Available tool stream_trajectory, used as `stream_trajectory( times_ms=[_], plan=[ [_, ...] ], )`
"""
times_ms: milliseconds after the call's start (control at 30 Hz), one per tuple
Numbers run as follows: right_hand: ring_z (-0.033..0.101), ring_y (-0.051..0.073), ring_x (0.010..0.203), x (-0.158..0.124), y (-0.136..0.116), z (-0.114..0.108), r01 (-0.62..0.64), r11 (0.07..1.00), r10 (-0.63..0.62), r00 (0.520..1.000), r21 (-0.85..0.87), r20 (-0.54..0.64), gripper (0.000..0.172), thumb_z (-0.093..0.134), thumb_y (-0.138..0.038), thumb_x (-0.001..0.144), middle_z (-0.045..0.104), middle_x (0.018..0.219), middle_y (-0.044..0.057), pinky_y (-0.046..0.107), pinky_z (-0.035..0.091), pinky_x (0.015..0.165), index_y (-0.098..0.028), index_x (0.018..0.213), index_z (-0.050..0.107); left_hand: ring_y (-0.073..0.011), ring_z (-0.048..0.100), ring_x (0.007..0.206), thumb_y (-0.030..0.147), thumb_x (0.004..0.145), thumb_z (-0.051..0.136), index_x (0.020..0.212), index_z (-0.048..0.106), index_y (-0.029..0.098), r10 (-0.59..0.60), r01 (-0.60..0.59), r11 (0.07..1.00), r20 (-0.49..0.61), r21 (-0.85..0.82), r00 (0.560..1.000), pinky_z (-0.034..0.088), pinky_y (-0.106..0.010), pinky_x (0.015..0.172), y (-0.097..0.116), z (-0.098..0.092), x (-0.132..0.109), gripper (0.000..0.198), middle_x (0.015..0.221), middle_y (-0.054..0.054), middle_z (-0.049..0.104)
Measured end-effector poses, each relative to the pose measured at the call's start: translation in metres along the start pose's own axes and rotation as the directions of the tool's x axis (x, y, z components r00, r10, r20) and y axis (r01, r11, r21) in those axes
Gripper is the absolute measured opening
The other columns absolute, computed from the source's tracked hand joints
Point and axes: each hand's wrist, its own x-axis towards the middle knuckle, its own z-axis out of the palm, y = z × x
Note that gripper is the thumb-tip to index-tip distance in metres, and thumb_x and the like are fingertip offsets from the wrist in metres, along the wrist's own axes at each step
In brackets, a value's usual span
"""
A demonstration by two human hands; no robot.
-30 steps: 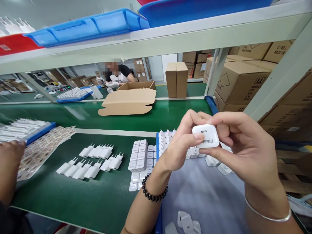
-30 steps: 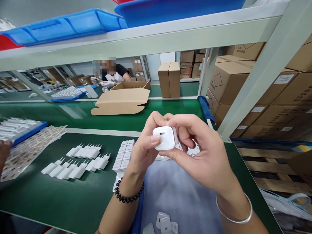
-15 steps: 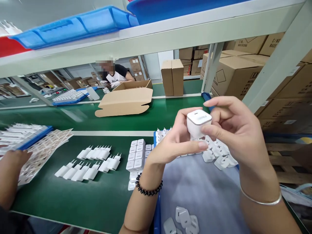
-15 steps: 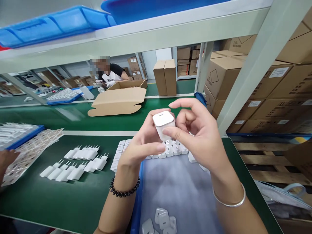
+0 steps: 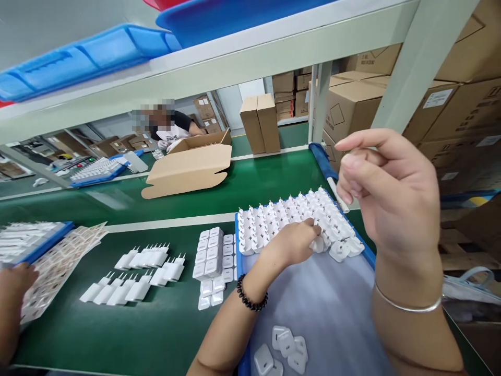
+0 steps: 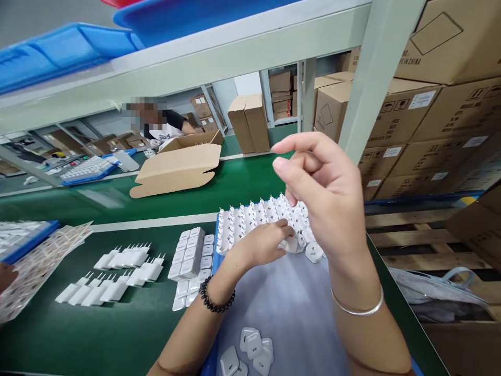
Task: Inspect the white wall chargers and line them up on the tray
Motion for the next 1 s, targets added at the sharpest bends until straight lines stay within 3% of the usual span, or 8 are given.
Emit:
stream_trajectory(
  times_ms=[167, 400, 600, 800, 867, 1000],
  plan=[
    [0.041, 0.012, 0.053, 0.001, -0.006, -0.002, -0.033, 0.999, 0.034, 0.999, -0.022, 0.029, 0.009, 0.069, -0.016, 0.092, 0.045, 0.060, -0.005, 0.029, 0.033, 0.049, -0.024, 0.092, 0.073, -0.0248, 0.071, 0.104, 0.007, 0.089, 0.054, 0.118, 0.061, 0.014, -0.052, 0.054, 0.997, -0.034, 0.051, 0.998, 0.059, -0.035, 0.086, 0.003, 0.003, 0.001, 0.031, 0.122, -0.011, 0.066],
    [0.040, 0.012, 0.054, 0.001, -0.011, -0.004, -0.048, 0.999, 0.049, 0.994, -0.011, 0.099, 0.010, 0.067, -0.018, 0.096, 0.046, 0.062, -0.003, 0.030, 0.032, 0.049, -0.024, 0.088, 0.070, -0.0323, 0.074, 0.098, 0.009, 0.089, 0.056, 0.106, 0.066, 0.008, -0.157, 0.158, 0.982, -0.016, 0.108, 0.988, 0.061, -0.042, 0.084, 0.012, 0.017, 0.006, 0.020, 0.116, -0.018, 0.067],
    [0.039, 0.011, 0.055, -0.001, -0.012, -0.005, -0.040, 0.999, 0.037, 0.987, 0.020, 0.157, 0.010, 0.069, -0.017, 0.096, 0.047, 0.062, -0.004, 0.030, 0.030, 0.050, -0.022, 0.087, 0.071, -0.0263, 0.073, 0.103, 0.010, 0.098, 0.048, 0.128, 0.058, 0.010, -0.170, 0.180, 0.979, -0.103, 0.101, 0.980, 0.061, -0.037, 0.086, 0.010, 0.041, 0.005, 0.031, 0.125, -0.015, 0.064],
    [0.041, 0.009, 0.054, 0.003, -0.008, -0.007, -0.057, 0.998, 0.055, 0.977, 0.004, 0.204, 0.006, 0.068, -0.020, 0.096, 0.047, 0.062, -0.006, 0.028, 0.032, 0.050, -0.019, 0.091, 0.069, -0.0170, 0.072, 0.099, 0.010, 0.102, 0.048, 0.125, 0.063, 0.023, -0.032, 0.048, 0.989, -0.112, 0.142, 0.993, 0.058, -0.029, 0.087, -0.006, 0.047, -0.011, 0.030, 0.129, -0.006, 0.064],
    [0.042, 0.009, 0.053, 0.004, -0.007, -0.006, -0.091, 0.995, 0.096, 0.968, -0.032, 0.232, 0.005, 0.069, -0.022, 0.096, 0.046, 0.061, -0.006, 0.027, 0.033, 0.050, -0.019, 0.092, 0.068, -0.0182, 0.071, 0.099, 0.010, 0.104, 0.044, 0.123, 0.066, 0.025, 0.015, 0.005, 0.984, -0.112, 0.177, 0.994, 0.056, -0.033, 0.092, -0.009, 0.044, -0.009, 0.032, 0.132, -0.008, 0.064],
    [0.043, 0.009, 0.054, 0.005, -0.005, -0.002, -0.147, 0.985, 0.168, 0.945, -0.094, 0.280, 0.002, 0.069, -0.021, 0.093, 0.046, 0.060, -0.007, 0.025, 0.036, 0.054, -0.020, 0.094, 0.067, -0.0243, 0.064, 0.120, 0.014, 0.107, 0.039, 0.120, 0.069, 0.024, 0.152, -0.111, 0.956, -0.133, 0.273, 0.979, 0.048, -0.042, 0.105, -0.010, 0.037, 0.006, 0.034, 0.138, -0.013, 0.063]
  ],
)
